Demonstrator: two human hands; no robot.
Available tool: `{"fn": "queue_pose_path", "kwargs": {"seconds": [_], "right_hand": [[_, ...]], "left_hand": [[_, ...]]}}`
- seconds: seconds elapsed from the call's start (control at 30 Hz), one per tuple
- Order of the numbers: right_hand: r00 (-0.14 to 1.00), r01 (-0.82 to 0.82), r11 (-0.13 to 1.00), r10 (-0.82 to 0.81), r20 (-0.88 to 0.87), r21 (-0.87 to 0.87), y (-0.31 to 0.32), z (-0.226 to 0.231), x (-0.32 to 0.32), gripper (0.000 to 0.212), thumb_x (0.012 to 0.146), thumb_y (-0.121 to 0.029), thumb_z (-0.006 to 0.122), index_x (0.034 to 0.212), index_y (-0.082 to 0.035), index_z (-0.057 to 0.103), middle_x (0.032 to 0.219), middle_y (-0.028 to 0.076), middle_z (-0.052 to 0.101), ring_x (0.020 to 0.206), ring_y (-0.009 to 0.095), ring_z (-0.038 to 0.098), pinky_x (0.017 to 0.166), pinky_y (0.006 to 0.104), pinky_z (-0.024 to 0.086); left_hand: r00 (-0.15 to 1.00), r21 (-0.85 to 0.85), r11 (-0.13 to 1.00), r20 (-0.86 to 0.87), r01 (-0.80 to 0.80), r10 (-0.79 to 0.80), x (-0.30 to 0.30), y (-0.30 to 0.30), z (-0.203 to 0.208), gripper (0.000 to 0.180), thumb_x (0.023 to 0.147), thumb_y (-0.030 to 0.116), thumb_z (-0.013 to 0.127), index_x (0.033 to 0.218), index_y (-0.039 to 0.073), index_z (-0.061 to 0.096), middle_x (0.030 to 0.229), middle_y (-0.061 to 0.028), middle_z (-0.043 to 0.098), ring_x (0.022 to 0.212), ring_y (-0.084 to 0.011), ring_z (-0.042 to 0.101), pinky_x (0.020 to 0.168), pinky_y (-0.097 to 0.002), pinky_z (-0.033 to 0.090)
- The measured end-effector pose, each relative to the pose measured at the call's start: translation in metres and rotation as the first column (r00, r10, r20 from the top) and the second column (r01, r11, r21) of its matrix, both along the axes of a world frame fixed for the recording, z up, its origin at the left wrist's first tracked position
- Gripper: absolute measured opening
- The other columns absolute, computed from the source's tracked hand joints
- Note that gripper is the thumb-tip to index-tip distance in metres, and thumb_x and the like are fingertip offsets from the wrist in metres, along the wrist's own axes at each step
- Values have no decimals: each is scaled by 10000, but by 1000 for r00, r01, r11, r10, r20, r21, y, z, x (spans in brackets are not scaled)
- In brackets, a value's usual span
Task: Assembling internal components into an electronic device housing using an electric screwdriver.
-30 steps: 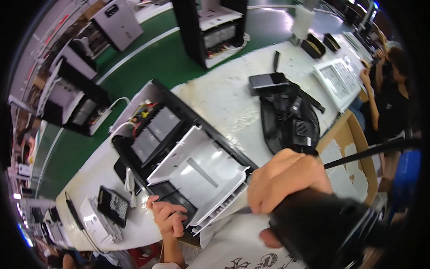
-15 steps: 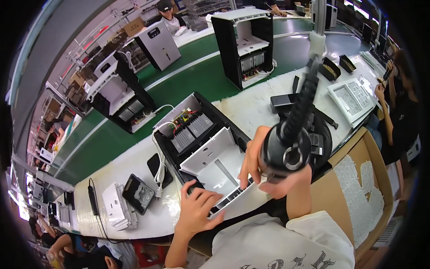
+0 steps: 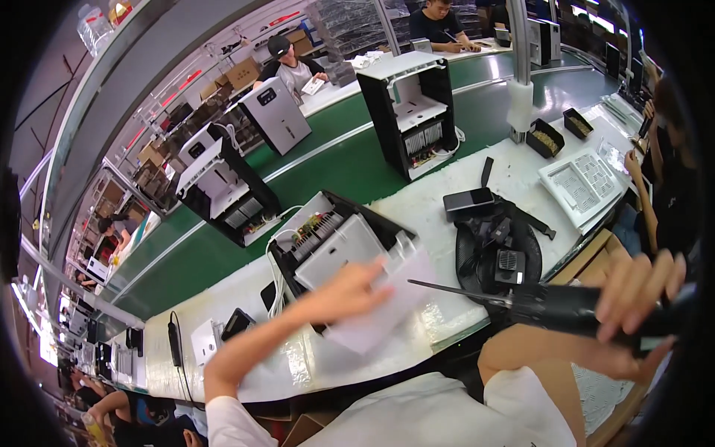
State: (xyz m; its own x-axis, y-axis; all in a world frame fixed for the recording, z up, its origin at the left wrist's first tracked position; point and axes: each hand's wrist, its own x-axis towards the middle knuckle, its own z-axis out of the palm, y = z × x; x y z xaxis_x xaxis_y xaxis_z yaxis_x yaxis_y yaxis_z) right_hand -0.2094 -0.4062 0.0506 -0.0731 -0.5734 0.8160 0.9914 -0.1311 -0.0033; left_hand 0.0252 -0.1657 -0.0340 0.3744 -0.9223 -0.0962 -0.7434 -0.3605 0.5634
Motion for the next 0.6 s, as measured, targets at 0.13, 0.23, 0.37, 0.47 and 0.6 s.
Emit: {"fn": "queue_pose_path", "kwargs": {"seconds": [0.13,0.23,0.37,0.47,0.6], "right_hand": [[986,94,984,-113,122,152,-5,-10,-29,405,804,-207,692,994,6,405,721,34,448,500,87,414,541,197,355],[980,42,977,-81,179,210,-12,-22,-44,372,798,-187,691,980,1,426,714,33,432,526,87,400,571,203,343],[972,-150,962,102,211,229,-9,-28,-46,332,841,-160,668,999,-3,421,701,32,418,515,95,394,569,219,356],[985,-100,962,59,164,253,-3,-29,-43,320,877,-149,646,1019,-6,398,694,33,416,484,93,398,534,216,361],[998,1,951,-22,64,309,11,-26,-28,313,936,-247,567,995,-13,367,675,53,432,432,116,421,435,216,370]], "left_hand": [[881,-93,882,-166,-461,443,143,-26,111,387,879,243,719,1070,-90,670,851,-150,727,639,-213,702,610,-359,577],[573,-482,336,-773,-810,273,242,-25,127,370,876,225,676,1109,-61,637,1026,-159,705,871,-252,708,759,-388,579],[419,-352,-393,-903,-850,-97,348,-48,113,268,900,48,596,1152,4,518,1172,-197,623,984,-374,689,785,-523,612],[365,-240,-425,-899,-873,-241,357,-100,85,285,911,19,578,1184,-1,499,1199,-202,614,985,-429,678,744,-580,614],[332,-247,-370,-925,-895,-186,411,-97,64,348,938,76,567,1273,24,485,1237,-161,612,1049,-367,670,797,-469,635]]}}
